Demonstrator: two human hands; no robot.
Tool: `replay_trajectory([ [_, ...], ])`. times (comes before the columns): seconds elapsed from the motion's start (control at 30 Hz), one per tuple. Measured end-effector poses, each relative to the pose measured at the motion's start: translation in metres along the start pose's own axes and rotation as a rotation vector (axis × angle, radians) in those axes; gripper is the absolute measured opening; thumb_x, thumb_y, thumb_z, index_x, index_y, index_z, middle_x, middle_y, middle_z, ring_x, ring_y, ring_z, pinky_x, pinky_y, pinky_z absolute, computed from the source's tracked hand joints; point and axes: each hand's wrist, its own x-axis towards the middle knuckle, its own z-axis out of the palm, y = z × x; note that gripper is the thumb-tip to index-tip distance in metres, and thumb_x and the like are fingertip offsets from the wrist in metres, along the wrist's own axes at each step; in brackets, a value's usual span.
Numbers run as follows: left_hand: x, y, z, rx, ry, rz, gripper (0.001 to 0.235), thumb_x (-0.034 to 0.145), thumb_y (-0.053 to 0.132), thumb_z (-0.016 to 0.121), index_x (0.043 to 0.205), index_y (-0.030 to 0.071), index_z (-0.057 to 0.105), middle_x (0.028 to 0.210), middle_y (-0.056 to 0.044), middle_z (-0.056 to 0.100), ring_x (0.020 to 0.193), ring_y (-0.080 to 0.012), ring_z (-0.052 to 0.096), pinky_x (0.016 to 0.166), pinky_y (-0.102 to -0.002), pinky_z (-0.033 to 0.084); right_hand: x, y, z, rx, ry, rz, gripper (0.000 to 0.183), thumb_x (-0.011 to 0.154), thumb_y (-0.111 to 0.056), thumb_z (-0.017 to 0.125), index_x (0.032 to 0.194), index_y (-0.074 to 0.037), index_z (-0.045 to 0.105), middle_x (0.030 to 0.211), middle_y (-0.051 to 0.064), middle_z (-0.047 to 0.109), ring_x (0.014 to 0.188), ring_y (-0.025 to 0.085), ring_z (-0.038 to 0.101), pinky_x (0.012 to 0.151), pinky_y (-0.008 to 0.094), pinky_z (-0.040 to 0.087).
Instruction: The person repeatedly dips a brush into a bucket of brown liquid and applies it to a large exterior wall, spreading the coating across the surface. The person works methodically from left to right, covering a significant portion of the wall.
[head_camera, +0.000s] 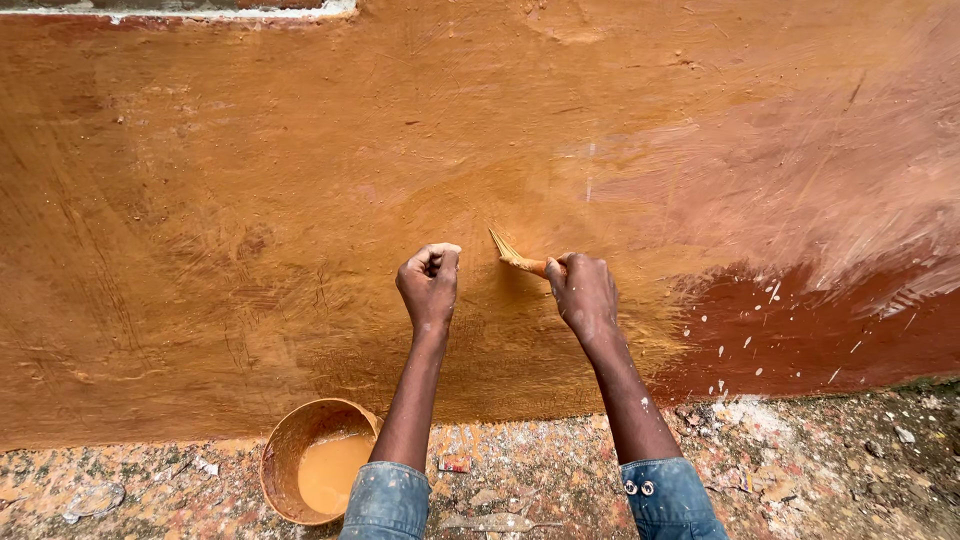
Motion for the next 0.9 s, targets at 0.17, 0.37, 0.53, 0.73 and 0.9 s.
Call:
replay_trajectory([
  [0.17, 0.000, 0.001, -0.002, -0.015, -0.009, 0.012, 0.009, 0.086, 0.009, 0.071, 0.083, 0.005, 0.078, 0.066, 0.006, 0.062, 0.060, -0.0027, 0.051, 0.056, -0.023, 0.041, -0.002, -0.005, -0.010, -0.041, -0.050, -0.006, 0.026, 0.099, -0.029, 0.066, 0.099, -0.009, 0.082, 0.058, 0.015, 0.065, 0.053, 0.026, 0.062, 0.060, 0.046, 0.051],
  [0.37, 0.002, -0.001, -0.006, -0.024, -0.014, 0.026, 0.009, 0.087, 0.009, 0.071, 0.083, 0.005, 0.077, 0.068, 0.005, 0.063, 0.061, -0.0023, 0.051, 0.057, -0.023, 0.042, -0.004, -0.006, -0.013, -0.090, -0.069, -0.024, 0.025, 0.098, -0.028, 0.066, 0.095, -0.010, 0.083, 0.059, 0.012, 0.066, 0.053, 0.023, 0.060, 0.060, 0.045, 0.051],
  [0.53, 0.004, -0.002, -0.011, 0.048, -0.012, 0.042, 0.008, 0.088, 0.011, 0.071, 0.084, 0.007, 0.078, 0.067, 0.003, 0.065, 0.059, -0.0037, 0.054, 0.056, -0.024, 0.044, 0.000, -0.005, -0.012, -0.141, -0.092, -0.004, 0.027, 0.099, -0.029, 0.067, 0.092, -0.007, 0.082, 0.059, 0.010, 0.066, 0.052, 0.019, 0.061, 0.059, 0.043, 0.052],
  [0.73, 0.006, -0.001, -0.016, 0.085, 0.009, 0.029, 0.008, 0.086, 0.013, 0.072, 0.085, 0.008, 0.079, 0.067, 0.004, 0.066, 0.059, -0.0036, 0.055, 0.056, -0.025, 0.044, -0.004, -0.005, -0.013, -0.158, -0.047, -0.038, 0.026, 0.099, -0.027, 0.067, 0.091, -0.008, 0.082, 0.059, 0.010, 0.066, 0.052, 0.020, 0.061, 0.059, 0.043, 0.052],
  [0.9, 0.007, 0.000, -0.021, 0.039, 0.004, 0.005, 0.009, 0.087, 0.012, 0.072, 0.083, 0.007, 0.078, 0.066, 0.003, 0.064, 0.059, -0.0043, 0.052, 0.056, -0.025, 0.042, -0.004, -0.005, -0.017, -0.139, -0.064, -0.018, 0.024, 0.098, -0.028, 0.067, 0.092, -0.011, 0.083, 0.059, 0.011, 0.068, 0.053, 0.022, 0.063, 0.061, 0.044, 0.053],
])
